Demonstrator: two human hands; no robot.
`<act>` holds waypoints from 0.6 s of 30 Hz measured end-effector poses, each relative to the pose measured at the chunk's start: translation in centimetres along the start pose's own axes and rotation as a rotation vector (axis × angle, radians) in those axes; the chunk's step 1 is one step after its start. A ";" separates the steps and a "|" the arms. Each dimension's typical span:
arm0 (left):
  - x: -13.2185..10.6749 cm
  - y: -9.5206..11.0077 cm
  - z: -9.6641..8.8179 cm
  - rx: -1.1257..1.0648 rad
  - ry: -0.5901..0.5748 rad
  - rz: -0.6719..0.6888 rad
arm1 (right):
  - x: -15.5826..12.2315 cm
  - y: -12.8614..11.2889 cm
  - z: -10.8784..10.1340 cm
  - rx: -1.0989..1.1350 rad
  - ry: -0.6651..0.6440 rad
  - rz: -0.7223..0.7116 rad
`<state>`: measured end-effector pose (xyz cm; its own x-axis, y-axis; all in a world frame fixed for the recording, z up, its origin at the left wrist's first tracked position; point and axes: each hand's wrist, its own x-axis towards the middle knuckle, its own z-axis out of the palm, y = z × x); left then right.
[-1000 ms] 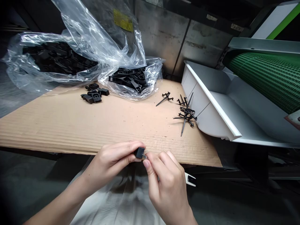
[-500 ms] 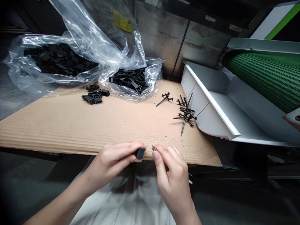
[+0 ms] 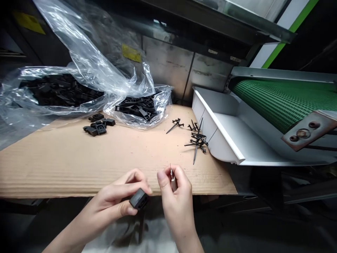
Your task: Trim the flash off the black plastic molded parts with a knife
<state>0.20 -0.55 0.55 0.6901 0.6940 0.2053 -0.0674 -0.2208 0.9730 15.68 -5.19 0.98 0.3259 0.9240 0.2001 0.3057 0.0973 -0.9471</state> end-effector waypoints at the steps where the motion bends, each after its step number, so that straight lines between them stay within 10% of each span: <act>1: 0.0 -0.1 0.0 -0.033 0.016 -0.042 | -0.1 0.1 -0.4 -0.027 0.013 -0.014; 18: 0.4 -0.3 1.0 -0.050 0.251 -0.083 | -1.3 1.3 -1.5 -0.519 0.098 -0.822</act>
<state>1.17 -0.90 0.22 0.4951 0.8578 0.1381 -0.0576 -0.1263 0.9903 16.98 -6.82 -0.11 -0.0996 0.6037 0.7909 0.8189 0.5013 -0.2795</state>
